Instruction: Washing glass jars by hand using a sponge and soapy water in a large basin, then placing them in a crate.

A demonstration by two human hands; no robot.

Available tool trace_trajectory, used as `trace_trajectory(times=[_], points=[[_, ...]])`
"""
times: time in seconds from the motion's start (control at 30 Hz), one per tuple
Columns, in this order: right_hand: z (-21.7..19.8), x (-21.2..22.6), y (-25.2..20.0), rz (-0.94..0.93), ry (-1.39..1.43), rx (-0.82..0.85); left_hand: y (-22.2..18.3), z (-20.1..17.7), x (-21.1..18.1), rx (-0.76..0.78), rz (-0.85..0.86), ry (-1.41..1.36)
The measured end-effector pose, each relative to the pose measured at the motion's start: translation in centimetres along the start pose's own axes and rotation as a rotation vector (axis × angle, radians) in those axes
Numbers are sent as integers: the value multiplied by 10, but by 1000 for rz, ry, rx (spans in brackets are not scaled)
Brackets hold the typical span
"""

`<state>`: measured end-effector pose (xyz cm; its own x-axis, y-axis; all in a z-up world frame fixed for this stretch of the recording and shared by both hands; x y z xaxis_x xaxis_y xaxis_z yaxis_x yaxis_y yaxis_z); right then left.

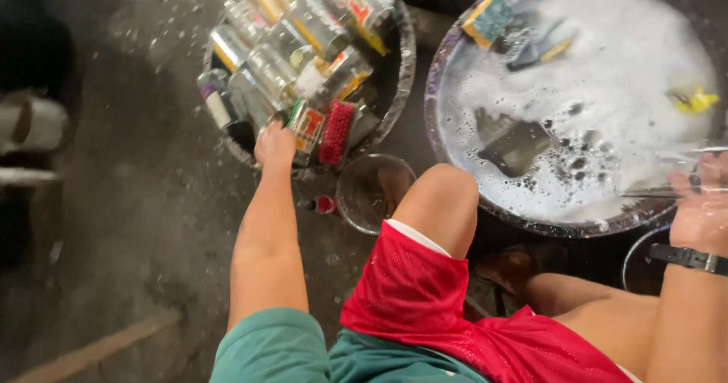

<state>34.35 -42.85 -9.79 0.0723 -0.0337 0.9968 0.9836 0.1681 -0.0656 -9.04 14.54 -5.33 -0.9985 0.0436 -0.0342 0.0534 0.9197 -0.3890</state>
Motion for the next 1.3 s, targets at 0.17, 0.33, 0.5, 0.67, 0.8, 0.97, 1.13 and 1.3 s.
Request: trace_trajectory(times=[0.17,0.33,0.5,0.67,0.8,0.97,1.13,1.3], points=[[-15,-9,-6,146,45,-42,9,13,7,-97,0,-10],[12,1,-29,443,275,-260,-5,3,-8,-142,82,41],[36,-3,-38,529,623,-375,3,19,-24,-668,716,386],[50,-20,-27,503,1030,-403,-80,-56,-93,-480,912,-461],[48,30,-52,618,840,-583,-179,-54,-165,-32,606,-394],[41,44,-48,646,1082,-626,-264,-36,-231,-320,1432,-274],[21,42,-49,627,1062,-746,-315,-2,-253,-302,1455,-4],[17,58,-53,657,1082,-809,-379,10,-276,-450,1747,241]])
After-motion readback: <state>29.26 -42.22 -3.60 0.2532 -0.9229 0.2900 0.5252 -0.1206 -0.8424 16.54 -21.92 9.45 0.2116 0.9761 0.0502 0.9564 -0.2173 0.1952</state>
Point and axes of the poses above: each hand's wrist, its own y-axis towards the middle knuckle, its own z-axis out of the palm, x = y × z, the point moved 9 cm from there along y, towards the middle knuckle, and after that the axes turned 7 degrees about -x, right-handed, at the moved point
